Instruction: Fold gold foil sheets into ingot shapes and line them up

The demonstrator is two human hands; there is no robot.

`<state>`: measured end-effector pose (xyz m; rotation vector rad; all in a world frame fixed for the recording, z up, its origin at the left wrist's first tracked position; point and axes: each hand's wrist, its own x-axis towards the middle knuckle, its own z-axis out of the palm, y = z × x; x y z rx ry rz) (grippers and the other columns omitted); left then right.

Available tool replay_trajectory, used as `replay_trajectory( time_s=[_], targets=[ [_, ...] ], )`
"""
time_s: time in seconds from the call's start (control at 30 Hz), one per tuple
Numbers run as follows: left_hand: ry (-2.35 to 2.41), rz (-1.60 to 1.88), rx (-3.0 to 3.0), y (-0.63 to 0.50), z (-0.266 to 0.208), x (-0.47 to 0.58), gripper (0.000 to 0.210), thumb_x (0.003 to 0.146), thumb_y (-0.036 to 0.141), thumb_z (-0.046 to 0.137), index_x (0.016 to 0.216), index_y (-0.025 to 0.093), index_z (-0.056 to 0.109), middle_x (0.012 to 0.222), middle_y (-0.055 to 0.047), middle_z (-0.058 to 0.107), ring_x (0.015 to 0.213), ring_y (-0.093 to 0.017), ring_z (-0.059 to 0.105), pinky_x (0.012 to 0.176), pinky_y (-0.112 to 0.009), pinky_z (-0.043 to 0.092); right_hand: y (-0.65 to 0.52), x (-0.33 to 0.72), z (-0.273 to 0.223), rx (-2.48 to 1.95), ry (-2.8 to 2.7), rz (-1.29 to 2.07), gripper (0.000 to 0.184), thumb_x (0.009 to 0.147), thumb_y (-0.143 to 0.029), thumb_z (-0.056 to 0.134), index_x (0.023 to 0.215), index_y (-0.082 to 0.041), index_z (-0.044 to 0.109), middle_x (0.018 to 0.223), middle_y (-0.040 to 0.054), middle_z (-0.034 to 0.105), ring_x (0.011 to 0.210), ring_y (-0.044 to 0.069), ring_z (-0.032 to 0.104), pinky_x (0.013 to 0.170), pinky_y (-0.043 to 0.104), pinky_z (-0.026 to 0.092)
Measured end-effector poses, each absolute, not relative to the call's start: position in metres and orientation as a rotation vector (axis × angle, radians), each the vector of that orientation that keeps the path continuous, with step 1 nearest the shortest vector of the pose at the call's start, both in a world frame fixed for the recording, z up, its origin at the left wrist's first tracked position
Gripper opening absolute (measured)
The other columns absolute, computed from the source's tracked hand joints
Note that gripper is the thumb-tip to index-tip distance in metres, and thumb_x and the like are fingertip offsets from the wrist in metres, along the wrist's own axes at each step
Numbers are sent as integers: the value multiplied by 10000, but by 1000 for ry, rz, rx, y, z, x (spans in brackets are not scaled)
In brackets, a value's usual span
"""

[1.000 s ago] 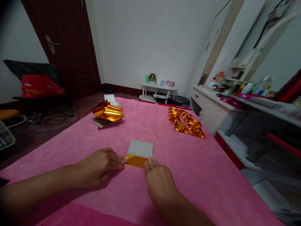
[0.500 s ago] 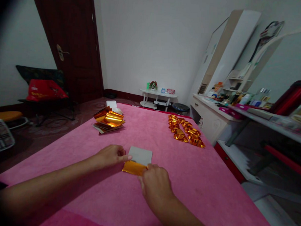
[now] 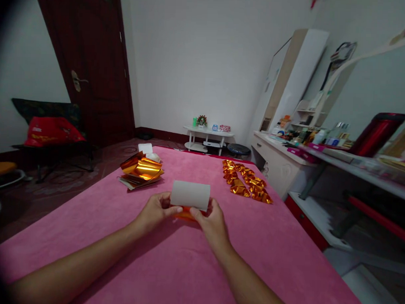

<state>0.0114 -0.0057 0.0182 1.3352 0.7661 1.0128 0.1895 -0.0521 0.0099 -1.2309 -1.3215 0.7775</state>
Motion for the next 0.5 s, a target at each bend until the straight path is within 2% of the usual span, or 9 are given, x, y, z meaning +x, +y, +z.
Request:
replay_trajectory(
  time_s=[0.07, 0.13, 0.23, 0.37, 0.5],
  targets=[
    [791, 1084, 1299, -2, 14, 12, 437, 572, 397, 810, 855, 105, 647, 789, -75, 698, 620, -163, 617, 544, -242, 467, -43, 187, 6, -1237, -1247, 905, 338, 764, -448, 622, 852, -122, 618, 662, 34, 635, 553, 138, 563, 501, 229, 418],
    [800, 1114, 1263, -1, 8, 10, 419, 600, 407, 794, 866, 112, 660, 825, -76, 708, 678, -180, 638, 595, -257, 486, -39, 186, 1, -1266, -1227, 897, 343, 769, -465, 615, 696, -130, 608, 502, -23, 523, 447, 100, 456, 449, 209, 340],
    [820, 1086, 1245, -2, 1, 7, 372, 663, 432, 749, 826, 102, 692, 810, -73, 715, 706, -181, 640, 650, -263, 479, -39, 187, -5, -1266, -1244, 859, 337, 769, -459, 618, 651, -145, 585, 481, -44, 476, 437, 85, 408, 446, 199, 301],
    [887, 1088, 1234, -4, -1, 6, 366, 673, 452, 736, 722, 92, 685, 661, -40, 682, 562, -129, 582, 549, -217, 418, -41, 189, -4, -1236, -1238, 920, 330, 758, -472, 626, 700, -148, 596, 503, -40, 493, 455, 94, 431, 461, 203, 334],
    [927, 1073, 1218, -5, 1, 7, 383, 726, 471, 688, 762, 90, 670, 557, -27, 646, 463, -95, 551, 466, -176, 362, -43, 189, -1, -1217, -1227, 962, 326, 773, -459, 613, 682, -146, 601, 503, -31, 511, 468, 93, 452, 481, 204, 366]
  ],
)
